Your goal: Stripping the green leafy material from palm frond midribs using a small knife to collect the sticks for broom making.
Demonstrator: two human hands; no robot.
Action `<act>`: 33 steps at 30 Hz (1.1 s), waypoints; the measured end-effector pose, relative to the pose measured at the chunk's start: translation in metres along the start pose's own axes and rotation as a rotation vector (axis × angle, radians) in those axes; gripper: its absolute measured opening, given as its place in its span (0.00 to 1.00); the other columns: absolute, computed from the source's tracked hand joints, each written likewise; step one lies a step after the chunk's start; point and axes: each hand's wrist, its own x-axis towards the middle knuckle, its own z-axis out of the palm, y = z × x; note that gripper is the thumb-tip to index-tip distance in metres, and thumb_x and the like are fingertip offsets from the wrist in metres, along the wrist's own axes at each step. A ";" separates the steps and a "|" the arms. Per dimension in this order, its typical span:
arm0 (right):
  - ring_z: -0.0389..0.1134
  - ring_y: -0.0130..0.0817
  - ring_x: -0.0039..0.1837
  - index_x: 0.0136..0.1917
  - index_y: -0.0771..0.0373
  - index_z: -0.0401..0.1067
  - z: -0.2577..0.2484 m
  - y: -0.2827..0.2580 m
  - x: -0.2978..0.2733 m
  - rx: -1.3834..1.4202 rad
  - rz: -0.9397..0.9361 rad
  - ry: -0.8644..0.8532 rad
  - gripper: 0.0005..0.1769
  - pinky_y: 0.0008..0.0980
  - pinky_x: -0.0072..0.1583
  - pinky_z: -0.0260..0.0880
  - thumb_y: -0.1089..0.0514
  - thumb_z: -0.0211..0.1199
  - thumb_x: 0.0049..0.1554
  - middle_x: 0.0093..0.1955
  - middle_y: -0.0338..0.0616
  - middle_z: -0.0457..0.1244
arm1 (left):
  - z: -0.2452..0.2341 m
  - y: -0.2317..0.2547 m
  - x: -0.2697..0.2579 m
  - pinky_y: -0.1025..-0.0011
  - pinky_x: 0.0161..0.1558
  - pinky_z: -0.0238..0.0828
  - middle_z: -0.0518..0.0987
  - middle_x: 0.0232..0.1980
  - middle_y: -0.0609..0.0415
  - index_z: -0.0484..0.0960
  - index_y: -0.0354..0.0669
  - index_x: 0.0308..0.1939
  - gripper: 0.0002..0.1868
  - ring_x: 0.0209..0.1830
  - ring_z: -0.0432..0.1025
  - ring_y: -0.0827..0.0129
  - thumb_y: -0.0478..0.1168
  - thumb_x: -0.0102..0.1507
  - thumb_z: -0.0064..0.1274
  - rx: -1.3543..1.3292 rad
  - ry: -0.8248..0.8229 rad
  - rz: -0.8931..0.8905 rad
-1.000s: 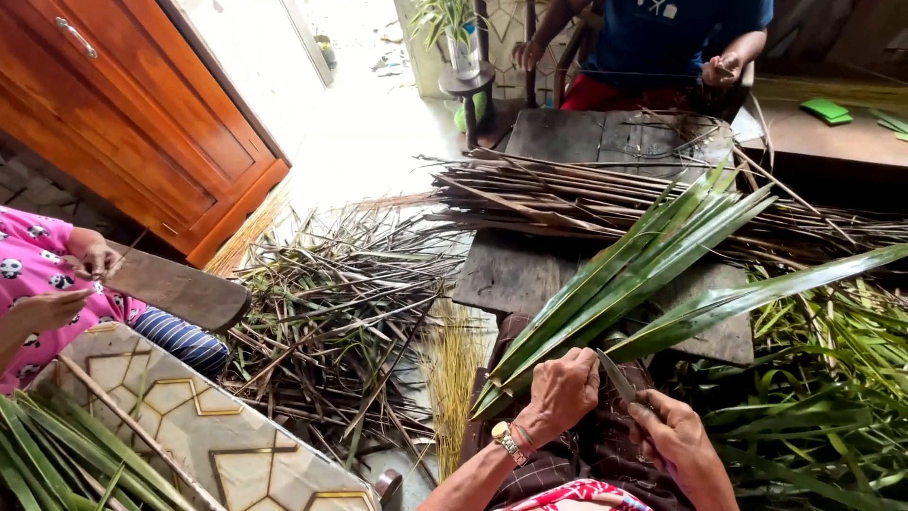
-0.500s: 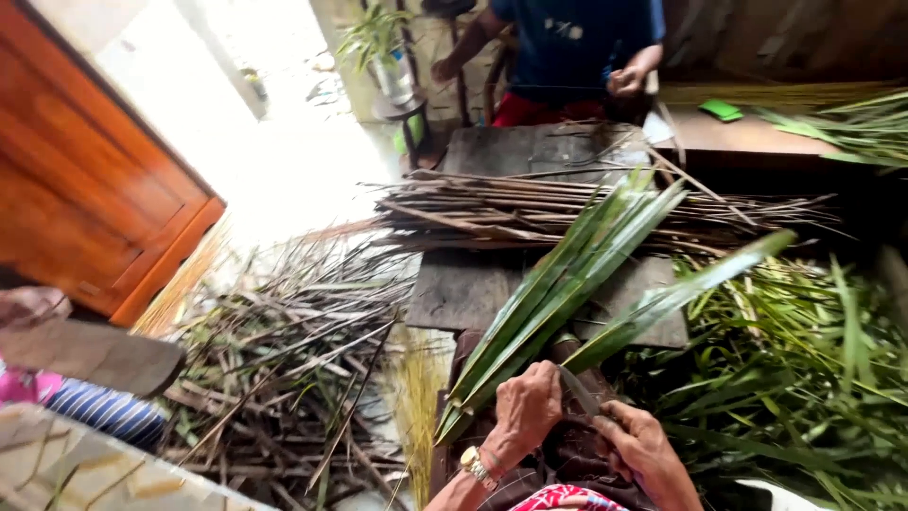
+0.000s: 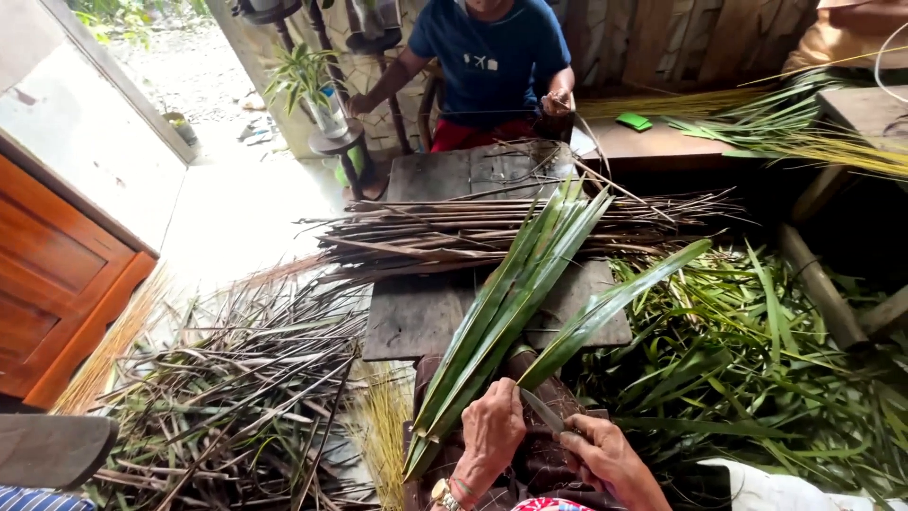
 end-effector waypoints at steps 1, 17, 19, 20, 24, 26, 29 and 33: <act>0.57 0.29 0.21 0.43 0.70 0.75 0.000 0.000 0.000 0.002 -0.002 0.005 0.08 0.26 0.23 0.52 0.65 0.60 0.63 0.26 0.50 0.64 | 0.002 -0.002 0.000 0.68 0.16 0.62 0.72 0.27 0.60 0.72 0.48 0.38 0.10 0.16 0.64 0.71 0.43 0.73 0.40 -0.002 -0.001 0.005; 0.55 0.29 0.22 0.42 0.68 0.72 0.001 0.011 0.011 0.098 0.069 -0.047 0.10 0.25 0.24 0.49 0.62 0.60 0.66 0.28 0.51 0.64 | 0.014 -0.012 -0.001 0.66 0.16 0.67 0.73 0.28 0.58 0.71 0.47 0.37 0.10 0.16 0.69 0.67 0.40 0.72 0.38 0.078 -0.004 0.033; 0.54 0.30 0.22 0.43 0.68 0.72 -0.002 0.021 0.017 0.101 0.065 -0.064 0.10 0.26 0.24 0.49 0.62 0.60 0.66 0.28 0.52 0.64 | 0.015 -0.012 -0.002 0.65 0.17 0.69 0.74 0.29 0.58 0.71 0.47 0.38 0.10 0.17 0.70 0.65 0.41 0.72 0.38 0.080 -0.010 0.027; 0.56 0.32 0.25 0.45 0.68 0.72 -0.003 0.024 0.019 0.114 0.076 -0.072 0.08 0.27 0.26 0.51 0.62 0.60 0.66 0.28 0.52 0.63 | 0.014 -0.010 -0.002 0.63 0.18 0.70 0.74 0.30 0.57 0.71 0.48 0.38 0.09 0.17 0.71 0.63 0.41 0.72 0.38 0.058 -0.027 0.016; 0.58 0.34 0.25 0.46 0.67 0.73 -0.008 0.049 0.034 0.147 0.043 -0.084 0.08 0.28 0.29 0.55 0.61 0.62 0.65 0.28 0.52 0.64 | 0.014 -0.008 -0.002 0.58 0.19 0.69 0.75 0.31 0.56 0.70 0.49 0.37 0.10 0.19 0.74 0.56 0.44 0.73 0.40 0.021 -0.053 0.005; 0.58 0.34 0.26 0.47 0.68 0.73 -0.008 0.047 0.031 0.159 0.058 -0.082 0.07 0.28 0.29 0.57 0.61 0.61 0.65 0.28 0.52 0.63 | 0.015 -0.009 -0.003 0.59 0.20 0.70 0.75 0.30 0.56 0.70 0.49 0.37 0.10 0.19 0.73 0.58 0.43 0.73 0.39 0.023 -0.068 0.003; 0.60 0.34 0.28 0.47 0.68 0.73 -0.008 0.048 0.030 0.177 0.065 -0.077 0.07 0.29 0.30 0.58 0.62 0.61 0.66 0.29 0.50 0.60 | 0.018 -0.012 -0.005 0.60 0.20 0.71 0.75 0.31 0.57 0.70 0.49 0.38 0.08 0.19 0.74 0.60 0.42 0.72 0.41 0.032 -0.082 0.007; 0.56 0.33 0.26 0.45 0.68 0.72 -0.004 0.039 0.023 0.144 0.070 -0.057 0.08 0.28 0.29 0.52 0.62 0.62 0.66 0.27 0.51 0.61 | 0.017 -0.014 -0.005 0.61 0.21 0.73 0.77 0.33 0.57 0.71 0.48 0.40 0.07 0.20 0.74 0.61 0.41 0.72 0.43 0.023 -0.102 0.014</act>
